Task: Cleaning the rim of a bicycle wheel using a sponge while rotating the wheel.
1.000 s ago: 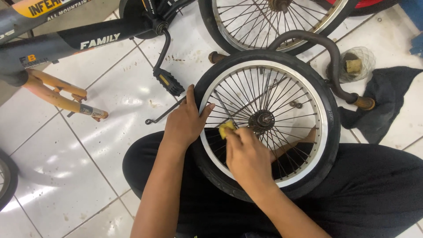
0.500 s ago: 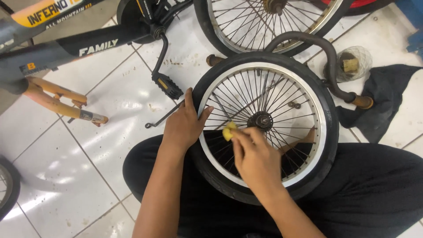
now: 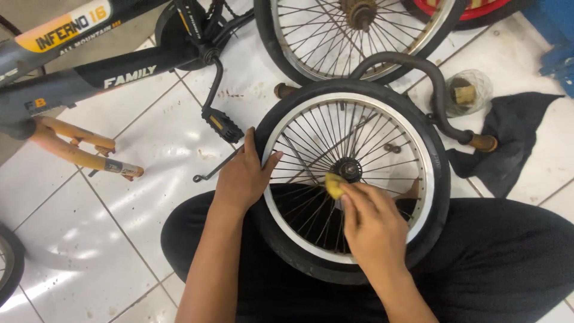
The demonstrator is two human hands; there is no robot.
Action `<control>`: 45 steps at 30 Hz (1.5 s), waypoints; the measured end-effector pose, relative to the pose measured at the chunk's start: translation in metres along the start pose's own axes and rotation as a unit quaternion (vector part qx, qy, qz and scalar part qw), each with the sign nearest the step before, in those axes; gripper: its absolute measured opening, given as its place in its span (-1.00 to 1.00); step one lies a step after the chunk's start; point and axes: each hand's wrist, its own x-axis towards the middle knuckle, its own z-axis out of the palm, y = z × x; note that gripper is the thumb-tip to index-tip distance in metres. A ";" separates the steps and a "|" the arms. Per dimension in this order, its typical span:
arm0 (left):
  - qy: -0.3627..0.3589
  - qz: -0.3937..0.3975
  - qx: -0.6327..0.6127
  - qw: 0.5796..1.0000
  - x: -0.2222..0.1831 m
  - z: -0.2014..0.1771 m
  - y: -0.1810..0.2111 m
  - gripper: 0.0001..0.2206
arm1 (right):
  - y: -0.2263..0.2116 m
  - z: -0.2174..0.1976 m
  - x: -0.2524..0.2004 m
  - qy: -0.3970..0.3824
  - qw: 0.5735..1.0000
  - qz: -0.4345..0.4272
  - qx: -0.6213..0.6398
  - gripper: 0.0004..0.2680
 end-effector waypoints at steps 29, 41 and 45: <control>0.000 -0.038 -0.033 0.999 -0.018 -0.008 0.020 -0.23 | 0.038 -0.045 -0.007 -0.119 0.993 -0.006 -0.019 -0.88; 0.008 -0.033 -0.030 0.999 -0.021 -0.007 0.020 -0.22 | 0.045 -0.030 -0.006 -0.017 0.993 -0.094 -0.071 -0.88; 0.009 -0.037 -0.020 0.999 -0.016 -0.004 0.015 -0.22 | 0.048 -0.036 -0.008 -0.064 0.997 -0.049 -0.015 -0.86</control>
